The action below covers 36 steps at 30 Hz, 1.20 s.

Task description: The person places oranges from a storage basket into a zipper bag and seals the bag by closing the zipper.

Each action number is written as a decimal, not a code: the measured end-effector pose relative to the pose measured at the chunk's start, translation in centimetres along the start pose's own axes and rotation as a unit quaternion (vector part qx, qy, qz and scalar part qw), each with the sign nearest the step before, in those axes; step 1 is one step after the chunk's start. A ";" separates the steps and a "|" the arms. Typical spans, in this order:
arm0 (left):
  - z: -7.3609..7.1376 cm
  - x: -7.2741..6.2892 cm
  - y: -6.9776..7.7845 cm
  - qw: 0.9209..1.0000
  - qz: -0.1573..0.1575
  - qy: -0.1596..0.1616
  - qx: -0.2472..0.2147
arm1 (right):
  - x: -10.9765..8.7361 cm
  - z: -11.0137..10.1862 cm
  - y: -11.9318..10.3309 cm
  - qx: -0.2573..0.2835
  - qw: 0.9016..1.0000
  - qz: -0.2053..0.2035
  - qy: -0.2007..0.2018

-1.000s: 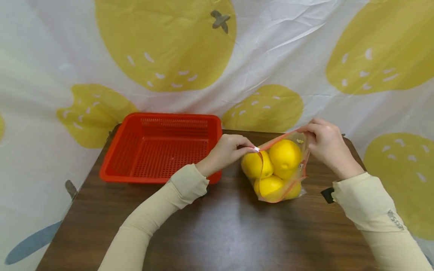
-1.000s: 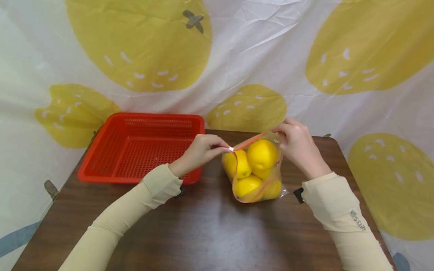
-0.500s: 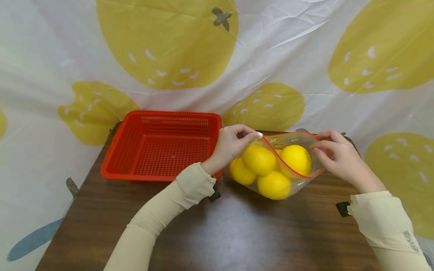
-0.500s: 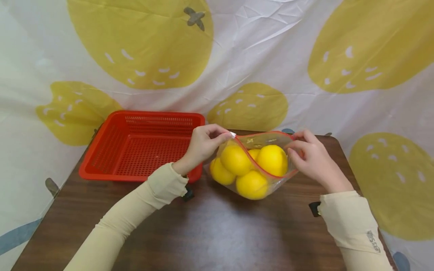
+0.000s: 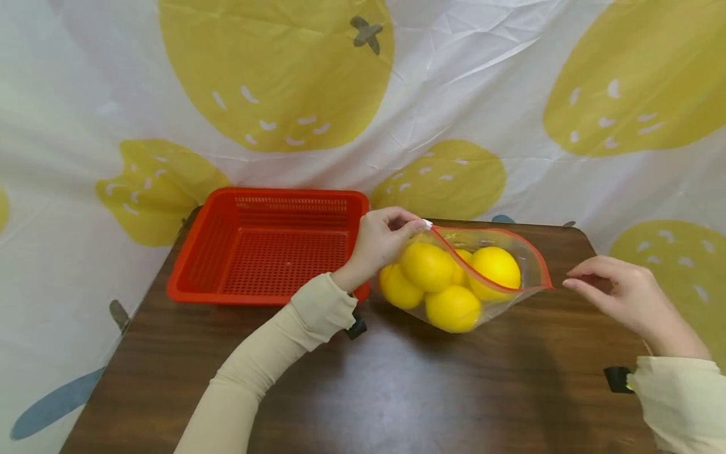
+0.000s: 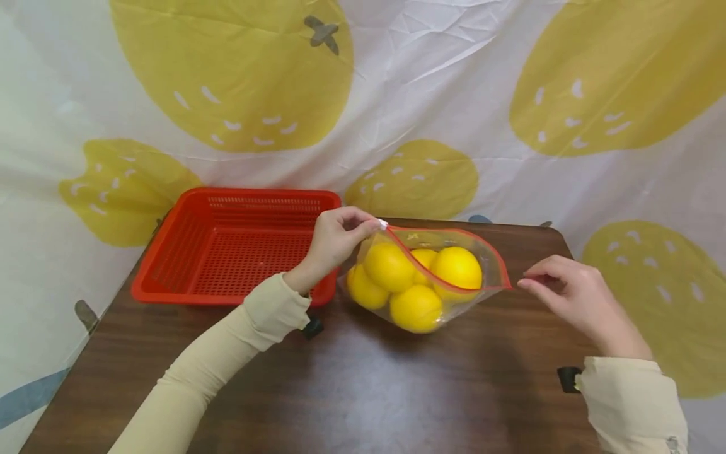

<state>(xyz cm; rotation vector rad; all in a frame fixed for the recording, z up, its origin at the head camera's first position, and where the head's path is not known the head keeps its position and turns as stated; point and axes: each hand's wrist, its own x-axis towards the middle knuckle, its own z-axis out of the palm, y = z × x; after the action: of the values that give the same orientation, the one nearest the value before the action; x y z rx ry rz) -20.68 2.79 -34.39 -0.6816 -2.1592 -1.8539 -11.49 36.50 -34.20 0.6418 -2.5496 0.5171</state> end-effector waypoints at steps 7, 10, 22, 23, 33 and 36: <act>0.0 0.1 0.0 1.000 -0.014 0.004 -0.009 | -0.1 2.7 0.0 0.027 0.997 -0.076 -0.017; -0.2 0.1 0.0 1.000 -0.015 0.006 0.004 | 0.3 3.1 0.1 0.037 0.995 -0.088 0.004; -2.3 -0.5 -1.3 0.995 -0.093 0.014 0.019 | 3.3 0.6 0.8 -0.015 0.999 -0.032 0.004; -2.4 -0.5 -1.5 0.995 -0.097 0.016 0.022 | 3.4 0.6 0.9 -0.016 1.000 -0.024 0.005; -2.7 -0.1 -2.7 0.995 -0.097 0.021 0.032 | 3.9 1.4 2.2 -0.010 1.000 0.000 0.020; -2.1 0.1 -2.9 0.995 -0.095 0.015 0.017 | 4.1 1.6 2.5 -0.013 1.000 0.021 0.006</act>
<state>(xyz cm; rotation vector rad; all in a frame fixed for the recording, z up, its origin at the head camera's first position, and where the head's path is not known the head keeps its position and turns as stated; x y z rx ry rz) -22.42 0.48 -36.45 -0.4524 -2.3013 -1.8999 -16.57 36.42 -34.08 0.5757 -2.5580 0.5003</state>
